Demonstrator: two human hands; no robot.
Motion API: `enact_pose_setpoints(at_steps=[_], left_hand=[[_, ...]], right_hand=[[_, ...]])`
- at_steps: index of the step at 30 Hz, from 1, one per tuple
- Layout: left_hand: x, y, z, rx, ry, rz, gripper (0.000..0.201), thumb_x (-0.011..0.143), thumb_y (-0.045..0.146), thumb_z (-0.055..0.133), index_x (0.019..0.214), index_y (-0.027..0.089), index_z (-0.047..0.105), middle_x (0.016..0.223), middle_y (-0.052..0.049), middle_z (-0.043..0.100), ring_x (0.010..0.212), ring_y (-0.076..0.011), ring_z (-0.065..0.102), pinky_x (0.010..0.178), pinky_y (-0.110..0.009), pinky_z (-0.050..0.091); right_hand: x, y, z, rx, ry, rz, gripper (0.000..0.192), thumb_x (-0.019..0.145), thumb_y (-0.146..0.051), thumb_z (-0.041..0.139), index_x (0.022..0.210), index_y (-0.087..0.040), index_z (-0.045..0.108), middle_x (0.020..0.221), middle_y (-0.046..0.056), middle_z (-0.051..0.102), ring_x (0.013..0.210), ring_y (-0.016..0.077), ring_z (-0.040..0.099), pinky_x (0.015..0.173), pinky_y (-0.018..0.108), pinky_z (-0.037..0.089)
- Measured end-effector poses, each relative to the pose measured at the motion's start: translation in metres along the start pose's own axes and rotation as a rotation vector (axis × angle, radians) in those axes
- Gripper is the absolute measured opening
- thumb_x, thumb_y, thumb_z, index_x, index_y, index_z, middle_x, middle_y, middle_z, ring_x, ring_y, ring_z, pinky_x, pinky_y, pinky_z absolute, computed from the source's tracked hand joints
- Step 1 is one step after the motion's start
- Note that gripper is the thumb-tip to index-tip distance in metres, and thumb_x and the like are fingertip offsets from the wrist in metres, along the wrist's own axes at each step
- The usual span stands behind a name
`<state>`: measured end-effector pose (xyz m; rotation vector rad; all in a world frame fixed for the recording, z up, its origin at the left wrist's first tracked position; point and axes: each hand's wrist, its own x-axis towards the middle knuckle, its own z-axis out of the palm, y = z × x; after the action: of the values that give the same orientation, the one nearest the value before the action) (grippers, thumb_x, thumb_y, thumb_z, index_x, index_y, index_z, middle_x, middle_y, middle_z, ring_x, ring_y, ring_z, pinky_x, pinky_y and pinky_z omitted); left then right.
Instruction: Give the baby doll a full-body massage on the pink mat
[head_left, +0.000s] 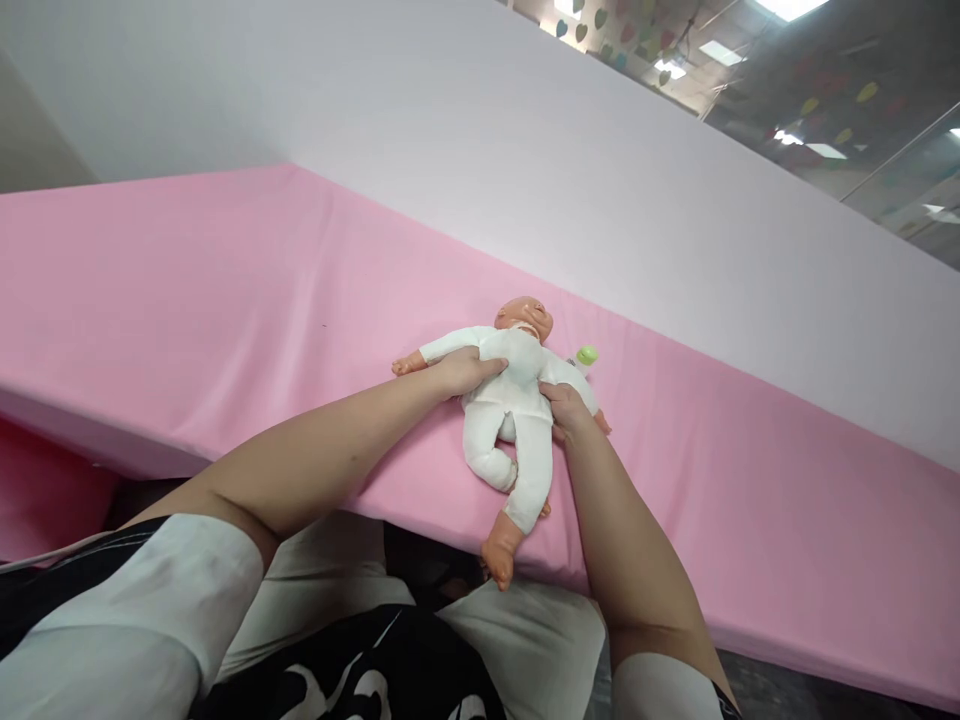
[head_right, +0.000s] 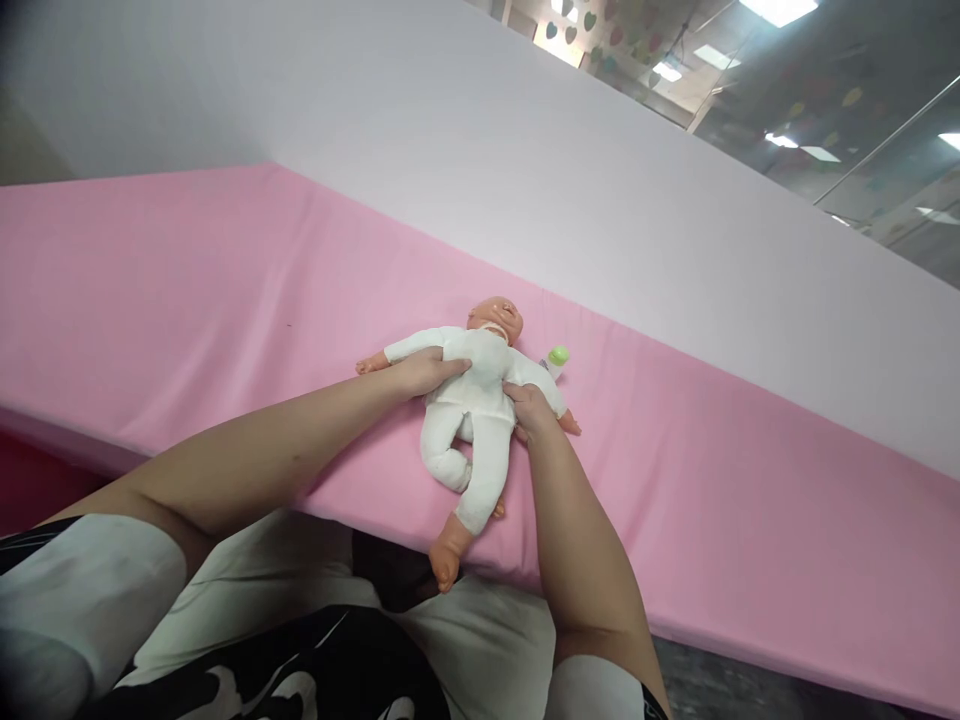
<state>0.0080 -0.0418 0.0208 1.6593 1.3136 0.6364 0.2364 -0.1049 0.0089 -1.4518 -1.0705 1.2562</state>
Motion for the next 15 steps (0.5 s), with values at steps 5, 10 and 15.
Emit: enact_pose_setpoints(at_steps=[5, 10, 15], left_hand=[[0.002, 0.002, -0.015, 0.319, 0.024, 0.053, 0.090, 0.080, 0.094, 0.046, 0.108, 0.014, 0.076, 0.105, -0.019, 0.079, 0.102, -0.0404, 0.073, 0.091, -0.043, 0.050], [-0.004, 0.009, -0.027, 0.435, 0.002, 0.053, 0.091, 0.083, 0.093, 0.040, 0.107, 0.014, 0.078, 0.105, -0.020, 0.078, 0.107, -0.0435, 0.070, 0.097, -0.046, 0.047], [-0.006, 0.011, -0.030, 0.515, 0.037, 0.102, 0.084, 0.087, 0.088, 0.038, 0.096, 0.015, 0.079, 0.091, -0.018, 0.077, 0.095, -0.0419, 0.071, 0.094, -0.047, 0.047]], right_hand=[[0.003, -0.005, -0.012, -0.523, 0.191, -0.039, 0.045, 0.084, -0.066, 0.069, 0.080, -0.021, 0.067, 0.071, 0.007, 0.072, 0.077, 0.0278, 0.069, 0.077, 0.038, 0.054], [0.002, -0.014, -0.016, -0.968, 0.259, -0.129, 0.055, 0.093, -0.069, 0.055, 0.061, -0.024, 0.060, 0.065, 0.005, 0.068, 0.071, 0.0241, 0.063, 0.074, 0.036, 0.046], [-0.004, -0.018, -0.009, -0.985, 0.412, -0.250, 0.030, 0.088, -0.052, 0.068, 0.076, -0.025, 0.070, 0.084, 0.004, 0.077, 0.084, 0.0249, 0.067, 0.082, 0.037, 0.049]])
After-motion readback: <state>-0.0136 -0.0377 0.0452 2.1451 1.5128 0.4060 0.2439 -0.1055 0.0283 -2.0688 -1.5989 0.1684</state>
